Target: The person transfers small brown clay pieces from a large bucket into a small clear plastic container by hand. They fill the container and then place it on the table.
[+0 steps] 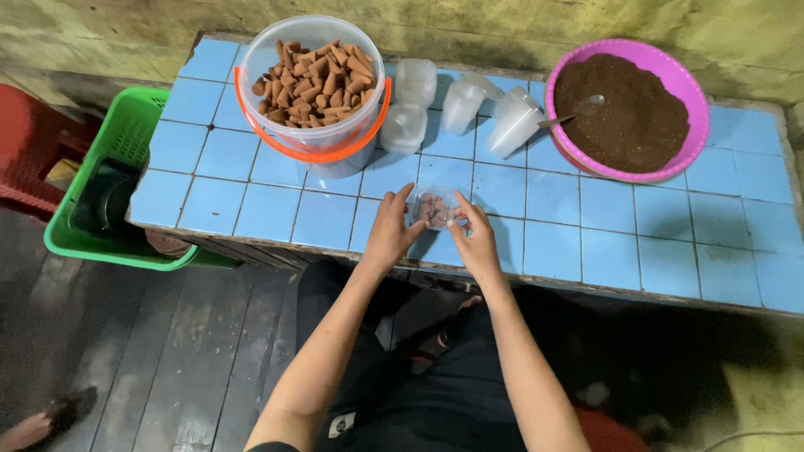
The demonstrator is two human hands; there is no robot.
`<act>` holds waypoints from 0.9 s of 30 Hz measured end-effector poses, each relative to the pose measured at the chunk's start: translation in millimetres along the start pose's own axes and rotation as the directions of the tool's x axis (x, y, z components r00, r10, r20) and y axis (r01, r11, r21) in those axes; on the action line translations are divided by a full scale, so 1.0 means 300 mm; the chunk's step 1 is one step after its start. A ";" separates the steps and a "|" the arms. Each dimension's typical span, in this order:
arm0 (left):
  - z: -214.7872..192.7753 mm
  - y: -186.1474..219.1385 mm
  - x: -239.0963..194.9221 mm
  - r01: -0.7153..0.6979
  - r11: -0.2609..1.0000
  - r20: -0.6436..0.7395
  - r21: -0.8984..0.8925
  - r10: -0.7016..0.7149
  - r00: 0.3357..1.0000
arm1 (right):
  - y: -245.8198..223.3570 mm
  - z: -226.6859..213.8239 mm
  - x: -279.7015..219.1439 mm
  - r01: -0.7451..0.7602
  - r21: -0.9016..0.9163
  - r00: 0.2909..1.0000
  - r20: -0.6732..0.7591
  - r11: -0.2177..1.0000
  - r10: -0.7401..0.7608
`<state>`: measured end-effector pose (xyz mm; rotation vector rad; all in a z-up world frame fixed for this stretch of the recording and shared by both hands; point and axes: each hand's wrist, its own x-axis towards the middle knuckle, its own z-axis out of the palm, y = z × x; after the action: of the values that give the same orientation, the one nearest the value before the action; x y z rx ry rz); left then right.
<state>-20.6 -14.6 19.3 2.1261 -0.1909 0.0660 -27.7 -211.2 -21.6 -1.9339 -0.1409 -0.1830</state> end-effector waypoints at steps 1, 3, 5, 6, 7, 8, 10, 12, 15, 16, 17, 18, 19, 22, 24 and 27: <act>0.004 -0.012 0.000 0.001 1.000 0.002 0.001 -0.001 1.000 | 0.013 0.005 0.000 -0.002 0.001 1.000 -0.001 1.000 0.002; 0.016 -0.034 0.003 -0.008 1.000 0.005 -0.029 0.008 1.000 | 0.040 0.010 0.001 -0.004 0.021 1.000 -0.019 1.000 0.005; 0.034 -0.065 0.009 0.012 0.999 0.004 -0.047 -0.011 1.000 | 0.039 0.018 0.000 -0.008 0.038 0.999 -0.033 0.999 0.009; 0.044 -0.080 0.010 0.031 0.997 0.003 -0.066 -0.031 1.000 | 0.038 0.022 -0.001 -0.010 0.056 0.999 -0.047 0.998 0.013; 0.045 -0.080 0.008 0.032 0.997 0.004 -0.066 -0.032 0.999 | 0.031 0.023 -0.009 -0.012 0.056 0.999 -0.048 0.998 0.015; 0.044 -0.079 0.009 0.058 0.989 0.026 -0.135 -0.055 0.998 | 0.023 0.024 -0.012 -0.037 0.088 0.998 -0.040 0.995 0.040; 0.039 -0.068 0.005 0.085 0.975 0.050 -0.203 -0.076 0.996 | -0.007 0.026 -0.018 -0.061 0.120 0.997 -0.030 0.991 0.065; 0.030 -0.051 -0.008 0.180 0.949 0.096 -0.260 -0.160 0.982 | -0.050 0.027 -0.029 -0.137 0.186 0.991 0.032 0.973 0.133; 0.031 -0.049 -0.005 0.185 0.945 0.080 -0.270 -0.169 0.982 | -0.080 0.024 -0.033 -0.132 0.207 0.990 0.084 0.969 0.117; 0.028 -0.039 -0.009 0.187 0.944 0.081 -0.271 -0.171 0.982 | -0.093 0.020 -0.035 -0.134 0.207 0.989 0.085 0.969 0.118; 0.024 -0.028 -0.014 0.192 0.943 0.077 -0.273 -0.177 0.981 | -0.107 0.017 -0.038 -0.144 0.206 0.988 0.091 0.968 0.128; 0.019 -0.017 -0.015 0.194 0.942 0.070 -0.275 -0.182 0.981 | -0.121 0.013 -0.036 -0.153 0.205 0.986 0.096 0.967 0.135; 0.023 -0.021 -0.015 0.194 0.942 0.070 -0.275 -0.182 0.981 | -0.110 0.016 -0.035 -0.152 0.205 0.986 0.097 0.967 0.135; 0.033 -0.041 -0.009 0.180 0.955 0.065 -0.237 -0.170 0.983 | -0.083 0.022 -0.032 -0.156 0.212 0.987 0.073 0.965 0.143; 0.044 -0.068 -0.007 0.193 0.951 0.075 -0.240 -0.180 0.981 | -0.074 0.020 -0.039 -0.188 0.240 0.981 0.086 0.952 0.172; 0.068 -0.108 0.004 0.180 0.950 0.070 -0.255 -0.168 0.983 | -0.008 0.008 -0.030 -0.235 0.231 0.969 0.137 0.944 0.208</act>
<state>-14.8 -15.0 -18.5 1.8740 -0.0355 -0.1083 -36.8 -208.1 -22.1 -1.6962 -0.0163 0.0894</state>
